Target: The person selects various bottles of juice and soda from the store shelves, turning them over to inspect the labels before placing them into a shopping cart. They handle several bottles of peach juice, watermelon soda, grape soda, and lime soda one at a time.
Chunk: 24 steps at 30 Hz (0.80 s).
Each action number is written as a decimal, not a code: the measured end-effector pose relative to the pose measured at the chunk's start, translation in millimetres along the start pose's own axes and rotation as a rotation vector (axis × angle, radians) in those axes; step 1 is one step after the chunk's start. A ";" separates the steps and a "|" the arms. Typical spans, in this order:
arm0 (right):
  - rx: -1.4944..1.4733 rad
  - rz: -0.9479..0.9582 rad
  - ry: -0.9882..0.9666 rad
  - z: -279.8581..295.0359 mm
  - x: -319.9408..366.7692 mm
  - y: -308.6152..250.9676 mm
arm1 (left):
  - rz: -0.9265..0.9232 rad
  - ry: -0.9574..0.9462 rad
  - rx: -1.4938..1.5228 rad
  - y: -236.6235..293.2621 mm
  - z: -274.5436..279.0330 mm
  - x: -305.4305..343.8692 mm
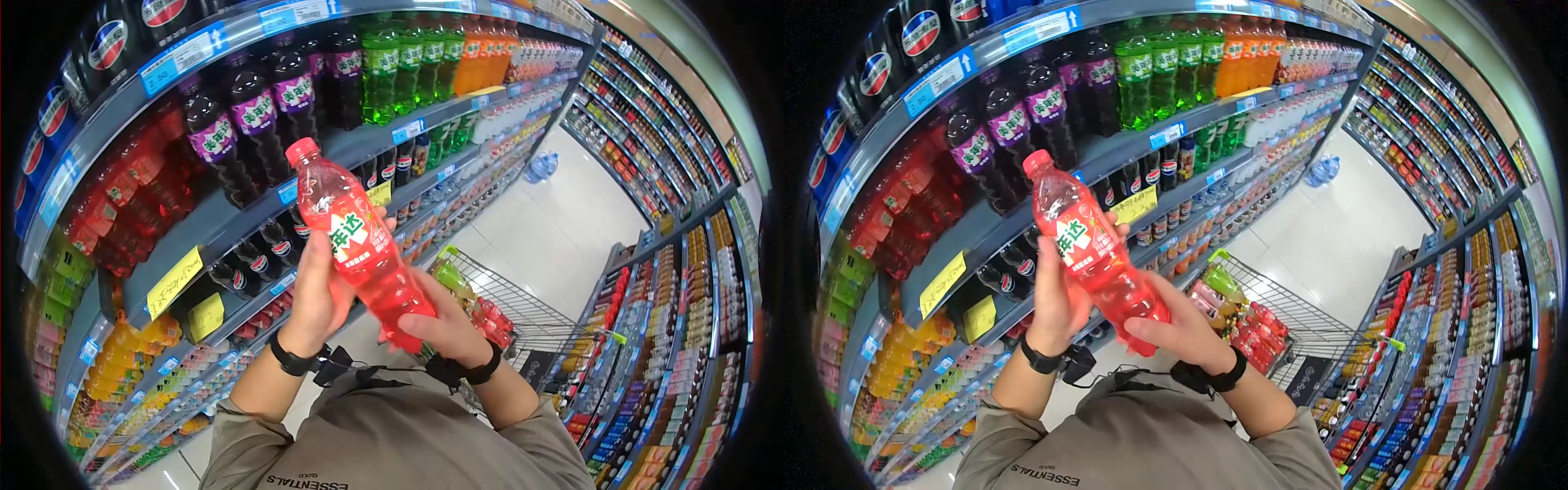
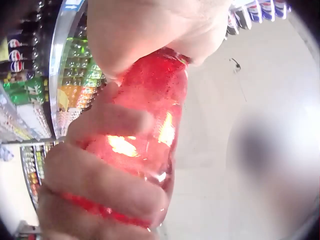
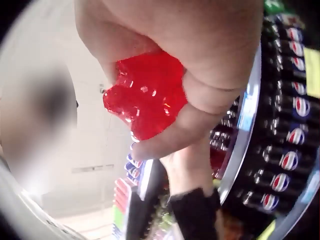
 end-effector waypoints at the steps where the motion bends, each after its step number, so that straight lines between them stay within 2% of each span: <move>1: -0.262 -0.098 -0.152 -13.5 4.4 3.5 | 0.038 -0.077 0.107 0.5 0.2 -5.5; 2: -0.523 -0.194 -0.307 -26.6 9.3 4.1 | 0.071 -0.151 0.217 1.2 -0.6 -10.6; 3: -0.605 -0.247 -0.401 -32.8 15.1 15.3 | 0.114 -0.090 0.293 0.8 -3.1 -13.4; 4: -0.810 -0.344 -0.537 -45.7 20.8 22.0 | 0.118 -0.083 0.297 -3.3 0.5 -16.4; 7: -0.879 -0.402 -0.583 -59.0 26.3 23.1 | 0.166 -0.253 0.572 -6.7 -1.4 -17.9; 8: -0.723 -0.365 -0.535 -52.9 22.8 26.5 | 0.169 -0.243 0.572 -4.3 0.6 -17.2; 9: -0.565 -0.324 -0.486 -46.7 20.9 29.4 | 0.099 -0.227 0.379 1.1 3.9 -17.2; 10: -0.551 -0.252 -0.353 -37.0 17.1 27.7 | 0.028 -0.214 0.186 7.2 5.1 -16.6; 11: -0.348 -0.122 -0.187 -22.8 13.6 24.0 | -0.028 -0.170 0.036 14.1 5.3 -12.5; 12: -0.147 0.001 -0.018 -9.5 13.3 18.2 | -0.157 -0.046 -0.304 23.3 -0.1 -7.1; 14: -0.110 0.043 -0.047 -16.5 18.7 14.1 | -0.196 0.093 -0.296 17.6 -8.2 -1.6; 15: 0.114 0.073 0.008 -16.8 19.9 12.0 | -0.190 0.086 -0.295 17.2 -7.6 -0.8; 16: 0.339 0.104 0.061 -14.9 20.2 9.5 | -0.087 0.032 -0.248 12.9 -6.7 -1.5; 17: 0.267 0.153 0.056 -12.4 16.7 13.3 | 0.012 -0.023 -0.201 9.2 -7.0 -3.2; 18: 0.266 0.156 0.059 -5.5 18.9 13.1 | 0.012 -0.027 -0.203 8.0 -3.2 -6.6; 20: -0.412 -0.344 -0.291 -20.2 34.0 29.5 | 0.136 -0.067 0.267 -5.0 7.1 -13.6; 24: -0.573 -0.393 -0.428 -28.2 41.6 41.3 | 0.137 -0.164 0.467 -12.1 2.9 -16.1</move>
Point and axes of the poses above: each hand's wrist, its own x-axis away from the middle knuckle, its own z-axis out of the back of the hand, y = z × x, the point moved 7 cm from there along -x, towards the middle knuckle, and after that the axes turned 7 degrees about y, right-handed, at the moved point
